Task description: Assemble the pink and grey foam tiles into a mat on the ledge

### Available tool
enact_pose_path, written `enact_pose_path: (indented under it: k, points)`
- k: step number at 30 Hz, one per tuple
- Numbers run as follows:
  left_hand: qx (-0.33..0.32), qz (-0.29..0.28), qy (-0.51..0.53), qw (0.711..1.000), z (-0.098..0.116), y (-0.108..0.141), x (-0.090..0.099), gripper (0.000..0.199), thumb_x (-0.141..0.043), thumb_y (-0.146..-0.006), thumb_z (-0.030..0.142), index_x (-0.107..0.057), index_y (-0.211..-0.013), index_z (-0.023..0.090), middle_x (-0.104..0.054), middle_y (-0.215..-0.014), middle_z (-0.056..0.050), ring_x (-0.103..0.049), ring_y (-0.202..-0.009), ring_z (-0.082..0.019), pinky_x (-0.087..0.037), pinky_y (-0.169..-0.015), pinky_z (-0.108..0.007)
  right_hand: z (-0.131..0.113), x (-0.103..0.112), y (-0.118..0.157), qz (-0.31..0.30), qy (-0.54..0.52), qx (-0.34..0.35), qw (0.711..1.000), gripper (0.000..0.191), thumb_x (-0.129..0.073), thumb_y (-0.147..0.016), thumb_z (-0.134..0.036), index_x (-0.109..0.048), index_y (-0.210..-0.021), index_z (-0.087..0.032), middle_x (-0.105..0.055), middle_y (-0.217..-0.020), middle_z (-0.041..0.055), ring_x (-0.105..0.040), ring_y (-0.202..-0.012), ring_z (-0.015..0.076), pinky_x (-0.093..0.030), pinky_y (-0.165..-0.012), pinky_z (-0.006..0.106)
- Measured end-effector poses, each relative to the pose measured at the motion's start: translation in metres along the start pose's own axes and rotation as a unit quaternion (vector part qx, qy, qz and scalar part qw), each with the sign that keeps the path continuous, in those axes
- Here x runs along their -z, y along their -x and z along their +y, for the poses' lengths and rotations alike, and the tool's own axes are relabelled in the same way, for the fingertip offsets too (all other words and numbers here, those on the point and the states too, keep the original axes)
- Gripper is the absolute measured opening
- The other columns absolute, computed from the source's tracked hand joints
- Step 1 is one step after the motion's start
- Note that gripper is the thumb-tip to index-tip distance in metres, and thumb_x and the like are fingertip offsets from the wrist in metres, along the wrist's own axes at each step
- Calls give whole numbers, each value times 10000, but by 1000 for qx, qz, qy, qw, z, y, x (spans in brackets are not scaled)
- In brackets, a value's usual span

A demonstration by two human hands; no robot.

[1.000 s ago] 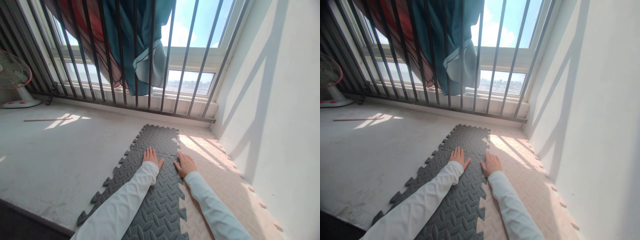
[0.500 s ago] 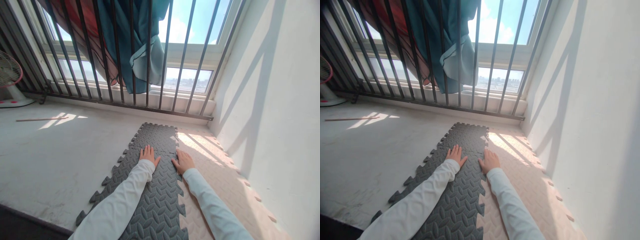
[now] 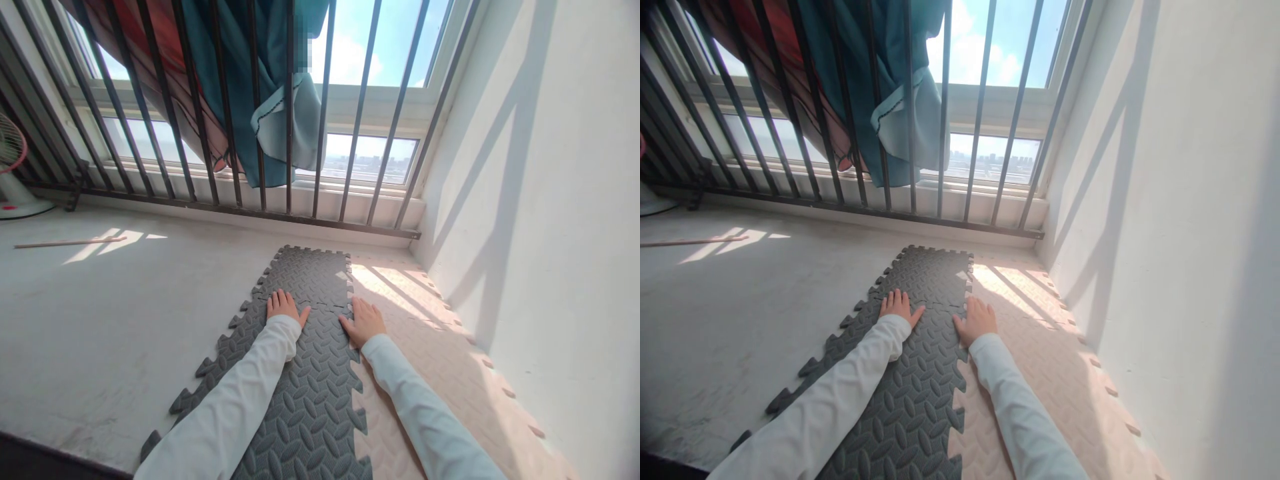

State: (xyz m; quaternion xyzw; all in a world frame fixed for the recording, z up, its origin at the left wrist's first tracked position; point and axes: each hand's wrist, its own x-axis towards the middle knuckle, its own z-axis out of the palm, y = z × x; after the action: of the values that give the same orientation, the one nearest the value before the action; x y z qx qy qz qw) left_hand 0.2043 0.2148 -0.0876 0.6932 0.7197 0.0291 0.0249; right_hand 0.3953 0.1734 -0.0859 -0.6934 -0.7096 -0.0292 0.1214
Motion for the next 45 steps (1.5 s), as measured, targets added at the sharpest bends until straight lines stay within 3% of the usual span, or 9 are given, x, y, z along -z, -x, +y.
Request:
enact_pose_path:
  k: [6,12,17,30,38,45]
  points:
    - [1,32,8,999,-1,-3,-10,769,-283,-741,571,-285,-1282,25,-224,-1367,-189,-177,-1255,-296,-142,-1019,-429,1,0,0,-15,-5,-12,1000,590,-344,-769,-483,-321,-1245,-135,-395,-1283,112,-290,-1201,201,-177,-982,407]
    - [99,95,-13,991,-7,-6,-14,808,-325,-729,582,-261,-1283,-3,-206,-1358,-236,-139,-1251,-349,-103,-1007,-476,1,-2,-1,-28,20,-50,998,687,-339,-764,-517,-254,-1291,-85,-280,-1354,120,-216,-1240,228,-170,-995,409]
    - [107,58,-14,992,-11,-4,-8,805,-318,-733,583,-273,-1277,-9,-222,-1352,-238,-153,-1251,-336,-111,-1013,-449,1,-2,0,-36,18,-54,998,679,-322,-767,-524,-273,-1286,-89,-305,-1344,113,-223,-1238,225,-164,-1001,406]
    - [93,55,-20,994,-12,-7,-15,800,-333,-729,586,-279,-1279,8,-221,-1356,-228,-160,-1251,-329,-124,-1014,-442,1,0,2,-54,16,-48,997,615,-291,-794,-482,-275,-1289,-117,-277,-1360,98,-201,-1249,213,-151,-1001,424]
    - [65,85,-29,994,-11,2,-17,755,-333,-743,538,-299,-1267,-4,-256,-1338,-239,-194,-1236,-341,-153,-992,-468,1,4,8,-59,-15,-39,997,595,-304,-796,-447,-302,-1277,-98,-279,-1358,108,-208,-1245,223,-133,-1008,428]
    - [68,49,-58,995,-9,4,-6,750,-340,-740,545,-294,-1276,21,-240,-1351,-222,-172,-1247,-325,-153,-992,-462,0,20,37,-102,-36,-41,993,566,-323,-796,-404,-304,-1281,-112,-264,-1365,90,-188,-1255,216,-148,-1010,420]
